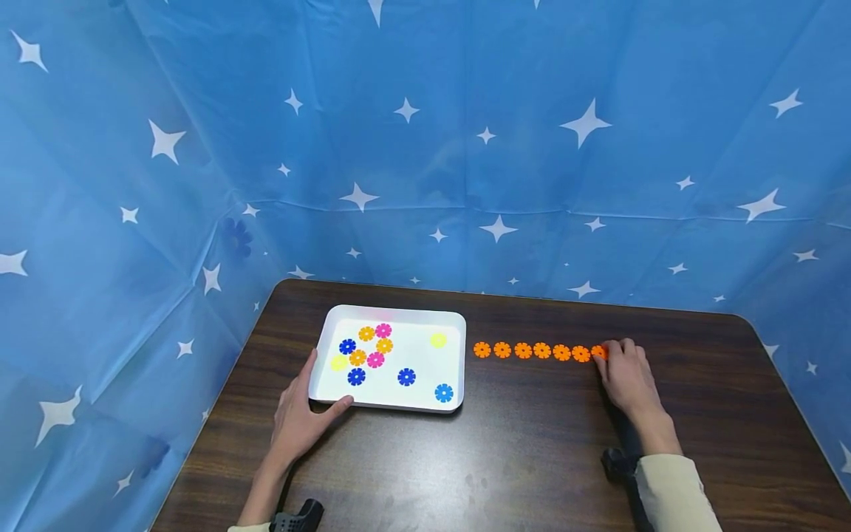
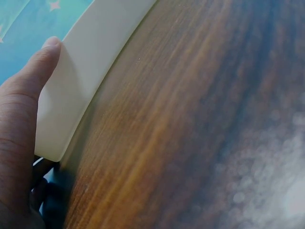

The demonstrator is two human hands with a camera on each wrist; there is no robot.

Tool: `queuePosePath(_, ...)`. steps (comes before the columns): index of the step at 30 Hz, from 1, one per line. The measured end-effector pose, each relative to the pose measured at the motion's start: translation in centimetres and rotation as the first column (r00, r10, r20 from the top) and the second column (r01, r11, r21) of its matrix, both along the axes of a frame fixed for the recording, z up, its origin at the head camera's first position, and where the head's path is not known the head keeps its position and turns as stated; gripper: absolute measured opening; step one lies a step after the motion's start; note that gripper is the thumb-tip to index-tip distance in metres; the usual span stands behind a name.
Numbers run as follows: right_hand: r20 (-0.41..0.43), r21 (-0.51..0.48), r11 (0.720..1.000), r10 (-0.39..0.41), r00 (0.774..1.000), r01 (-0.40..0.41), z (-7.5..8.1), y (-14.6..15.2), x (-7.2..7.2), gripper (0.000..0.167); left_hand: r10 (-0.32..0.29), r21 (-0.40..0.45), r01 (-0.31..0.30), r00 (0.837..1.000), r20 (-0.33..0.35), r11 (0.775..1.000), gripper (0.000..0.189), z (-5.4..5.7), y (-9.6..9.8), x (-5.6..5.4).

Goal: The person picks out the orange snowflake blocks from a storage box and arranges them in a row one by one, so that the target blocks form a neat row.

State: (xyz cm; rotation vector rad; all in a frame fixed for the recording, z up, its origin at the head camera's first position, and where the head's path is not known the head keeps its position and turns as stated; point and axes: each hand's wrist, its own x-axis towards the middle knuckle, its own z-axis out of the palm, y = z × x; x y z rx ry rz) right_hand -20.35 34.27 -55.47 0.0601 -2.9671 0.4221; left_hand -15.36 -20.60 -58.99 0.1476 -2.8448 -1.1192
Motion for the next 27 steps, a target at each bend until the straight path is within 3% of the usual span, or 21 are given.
queuePosePath(16,-0.03,-0.017,1.0,-0.02,0.999,0.019,-0.5,-0.3,0.2,0.035,-0.005,0.001,0.005,1.0,0.008,1.0,0.114,-0.1,0.0,0.0)
queuePosePath(27,-0.048,-0.045,0.999,-0.011,0.999,0.009,0.8,-1.6,0.2,0.035,0.001,-0.011,-0.001,1.0,0.015,1.0,0.114,-0.2,0.1,-0.2)
